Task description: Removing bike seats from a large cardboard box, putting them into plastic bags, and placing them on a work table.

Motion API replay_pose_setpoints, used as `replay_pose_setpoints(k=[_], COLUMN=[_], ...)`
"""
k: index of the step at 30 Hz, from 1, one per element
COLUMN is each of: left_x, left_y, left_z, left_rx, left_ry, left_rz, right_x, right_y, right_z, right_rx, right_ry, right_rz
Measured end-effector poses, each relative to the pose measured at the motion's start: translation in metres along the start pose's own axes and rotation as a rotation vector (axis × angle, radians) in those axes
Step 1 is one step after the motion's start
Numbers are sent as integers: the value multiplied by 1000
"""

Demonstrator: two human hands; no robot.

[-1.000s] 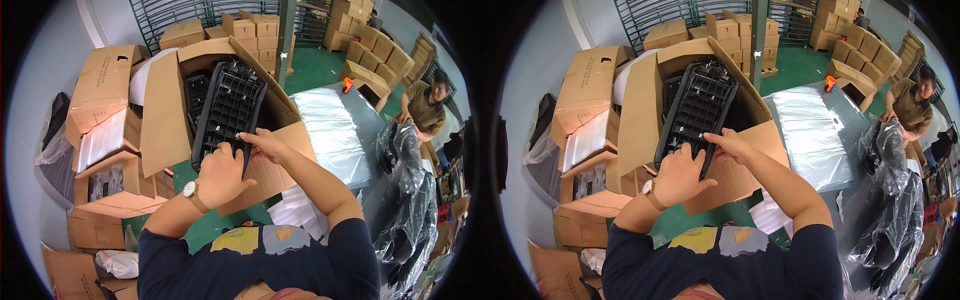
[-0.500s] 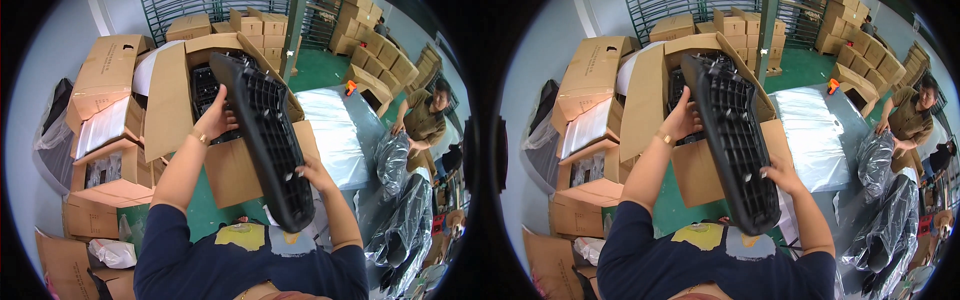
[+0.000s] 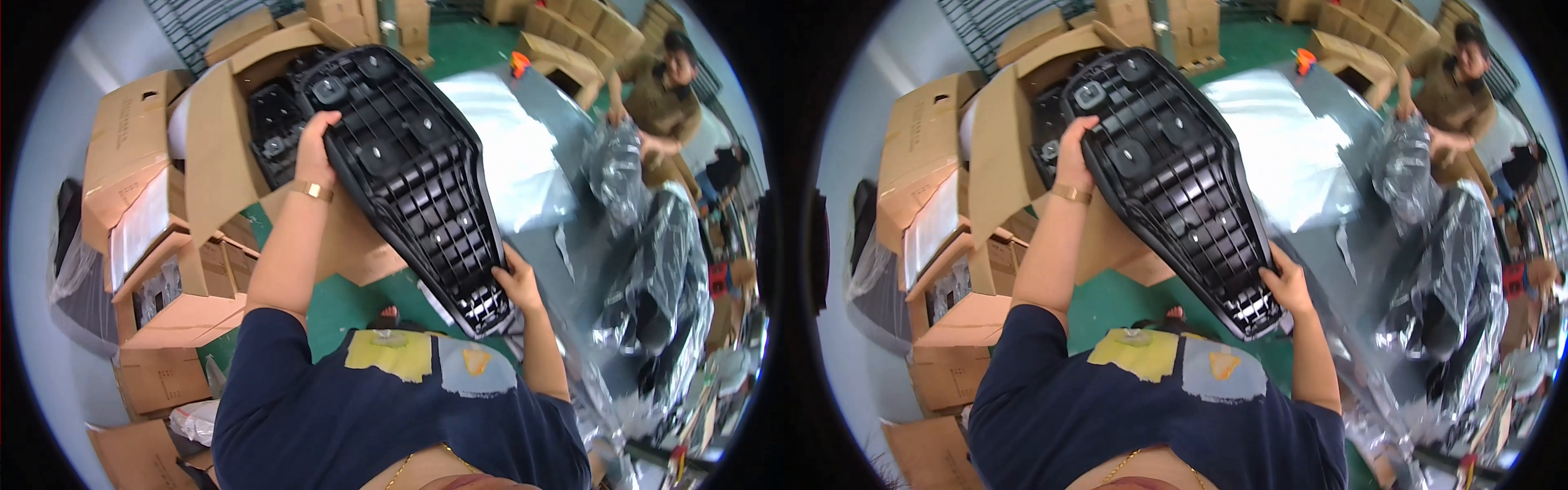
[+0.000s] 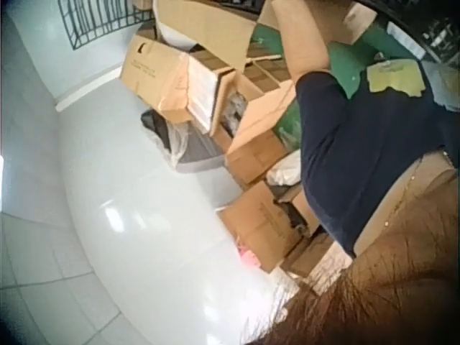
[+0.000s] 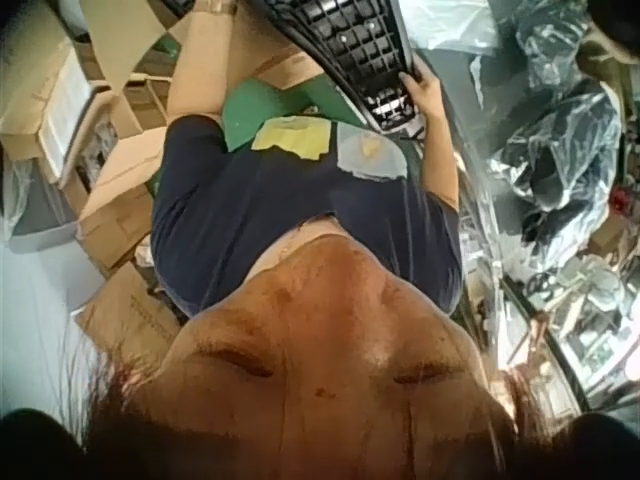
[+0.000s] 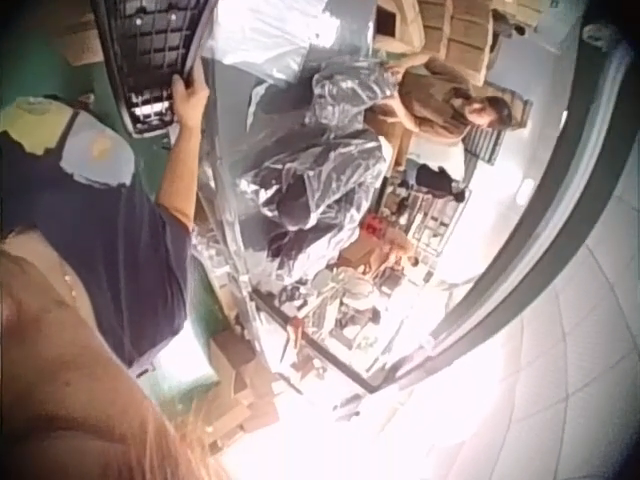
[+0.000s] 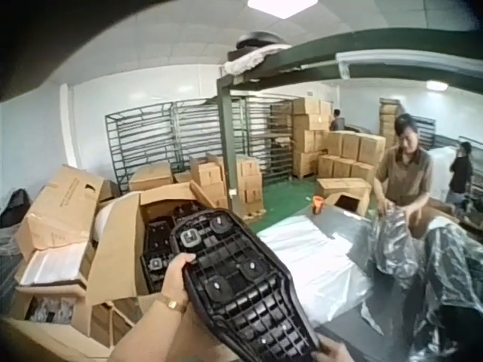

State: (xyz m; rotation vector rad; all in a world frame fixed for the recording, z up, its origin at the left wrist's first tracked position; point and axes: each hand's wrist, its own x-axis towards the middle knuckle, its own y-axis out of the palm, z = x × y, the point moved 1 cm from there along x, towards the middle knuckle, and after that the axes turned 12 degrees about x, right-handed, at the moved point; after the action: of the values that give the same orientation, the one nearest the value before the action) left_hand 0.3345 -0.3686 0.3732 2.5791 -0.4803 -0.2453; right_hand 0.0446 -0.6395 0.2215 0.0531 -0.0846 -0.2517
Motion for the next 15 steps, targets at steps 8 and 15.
replay_pose_setpoints(k=[8,15], left_x=[-11,-42], left_y=[61,103], left_z=[49,63], left_rx=[76,38], left_ry=[-22,-74], left_rz=[-120,123], right_x=[-62,-93], right_y=[-43,-76], right_z=[25,37], right_rx=[40,51], right_ry=[89,75], right_rz=[-184,-317])
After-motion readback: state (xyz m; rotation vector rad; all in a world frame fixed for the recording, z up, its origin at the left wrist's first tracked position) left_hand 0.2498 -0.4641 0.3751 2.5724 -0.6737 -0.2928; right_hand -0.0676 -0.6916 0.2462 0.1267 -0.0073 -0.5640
